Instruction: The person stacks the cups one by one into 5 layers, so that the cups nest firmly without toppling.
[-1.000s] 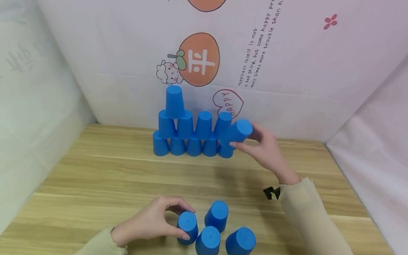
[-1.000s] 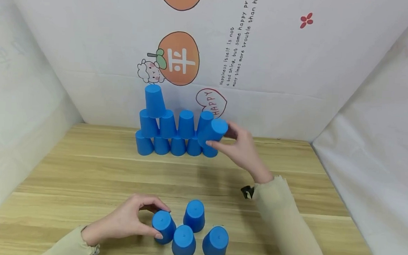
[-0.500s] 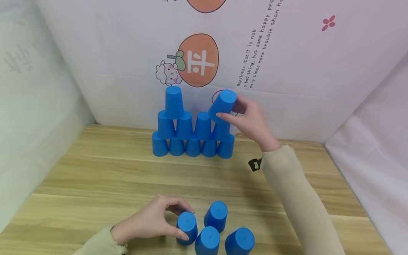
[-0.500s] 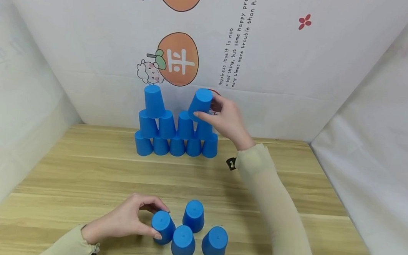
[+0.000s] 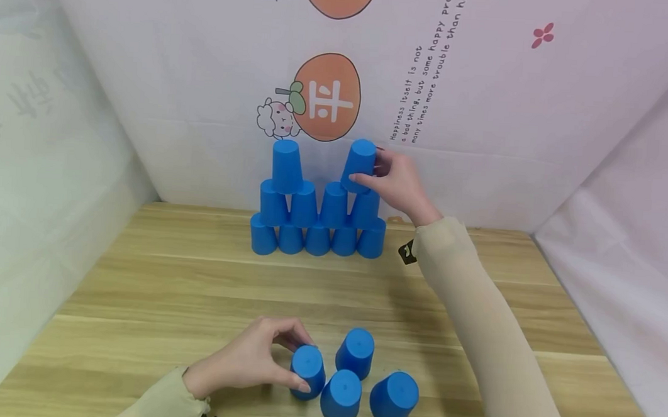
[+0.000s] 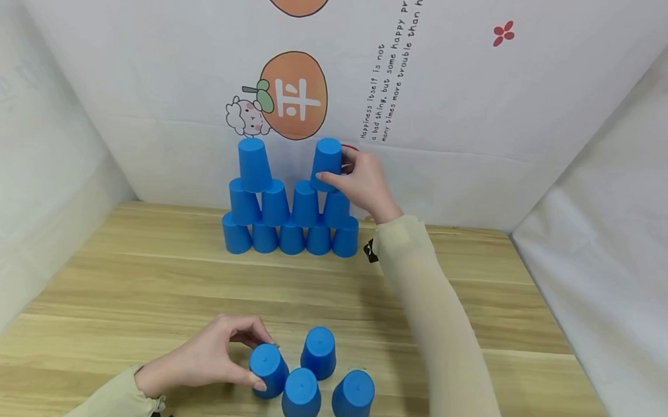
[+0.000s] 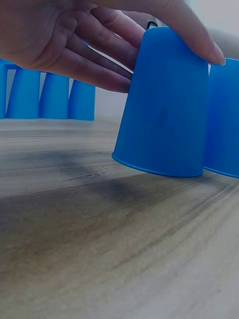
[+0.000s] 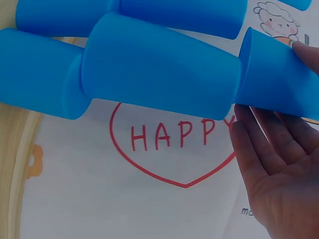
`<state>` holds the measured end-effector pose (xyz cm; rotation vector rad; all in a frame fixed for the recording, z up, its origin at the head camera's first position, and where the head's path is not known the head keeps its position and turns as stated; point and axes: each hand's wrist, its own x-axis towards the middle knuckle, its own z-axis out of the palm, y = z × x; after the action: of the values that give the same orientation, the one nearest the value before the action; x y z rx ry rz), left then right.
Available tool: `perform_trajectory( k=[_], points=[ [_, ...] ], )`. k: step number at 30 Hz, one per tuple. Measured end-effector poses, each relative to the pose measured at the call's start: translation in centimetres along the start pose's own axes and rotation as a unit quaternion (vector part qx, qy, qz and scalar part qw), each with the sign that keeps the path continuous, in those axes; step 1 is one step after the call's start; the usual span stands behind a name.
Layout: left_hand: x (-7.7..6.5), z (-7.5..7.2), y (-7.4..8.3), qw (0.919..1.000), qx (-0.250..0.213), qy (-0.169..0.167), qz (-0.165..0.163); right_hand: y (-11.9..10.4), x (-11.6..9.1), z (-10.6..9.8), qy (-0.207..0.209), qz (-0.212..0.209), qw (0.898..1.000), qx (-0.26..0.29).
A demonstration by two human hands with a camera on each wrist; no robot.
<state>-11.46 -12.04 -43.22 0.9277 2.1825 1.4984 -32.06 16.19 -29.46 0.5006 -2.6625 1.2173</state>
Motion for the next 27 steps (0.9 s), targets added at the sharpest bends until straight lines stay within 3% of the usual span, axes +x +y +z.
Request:
perform_trajectory(
  k=[16,27],
  points=[
    [0.0,0.0,0.0,0.9999,-0.001,0.000,-0.010,1.1,-0.1,0.2,-0.008,-0.025,0.999,0.036],
    [0.0,-0.1,0.0,0.9999,-0.003,-0.001,-0.013,0.8,-3.3,-2.9,-0.001,0.005,0.999,0.036]
  ],
)
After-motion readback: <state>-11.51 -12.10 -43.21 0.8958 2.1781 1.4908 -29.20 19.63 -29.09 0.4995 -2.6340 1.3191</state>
